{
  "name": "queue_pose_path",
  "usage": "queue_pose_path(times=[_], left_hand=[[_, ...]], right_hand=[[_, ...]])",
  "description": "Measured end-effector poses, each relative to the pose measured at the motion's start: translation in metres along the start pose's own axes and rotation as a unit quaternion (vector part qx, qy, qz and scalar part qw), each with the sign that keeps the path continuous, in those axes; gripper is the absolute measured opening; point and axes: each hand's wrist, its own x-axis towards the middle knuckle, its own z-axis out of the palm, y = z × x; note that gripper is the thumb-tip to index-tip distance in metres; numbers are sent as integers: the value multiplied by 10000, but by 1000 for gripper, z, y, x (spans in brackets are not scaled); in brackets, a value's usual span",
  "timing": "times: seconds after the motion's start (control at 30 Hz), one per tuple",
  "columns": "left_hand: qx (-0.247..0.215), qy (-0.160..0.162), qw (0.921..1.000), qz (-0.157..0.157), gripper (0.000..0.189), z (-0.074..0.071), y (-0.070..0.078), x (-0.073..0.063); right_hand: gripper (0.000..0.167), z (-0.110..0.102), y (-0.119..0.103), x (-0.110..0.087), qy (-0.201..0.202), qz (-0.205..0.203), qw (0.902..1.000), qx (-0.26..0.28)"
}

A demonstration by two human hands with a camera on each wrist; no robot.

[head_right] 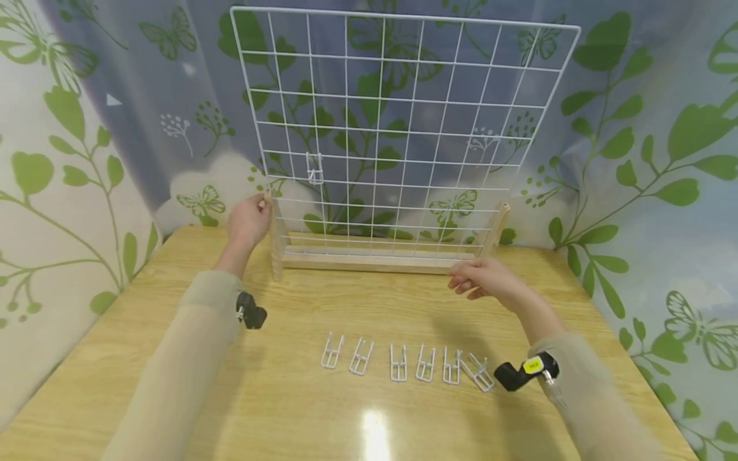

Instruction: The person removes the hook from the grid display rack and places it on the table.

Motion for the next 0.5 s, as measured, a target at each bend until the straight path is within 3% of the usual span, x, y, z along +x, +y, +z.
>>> queue_pose_path(times=[0.2, 0.5], left_hand=[[52, -12, 10000, 72, 41, -2, 0, 0], [27, 60, 9999, 91, 41, 0, -2, 1]], right_hand=[[46, 6, -27, 24, 272, -208, 9993, -133], [47, 18, -67, 60, 289, -464, 9980, -303]])
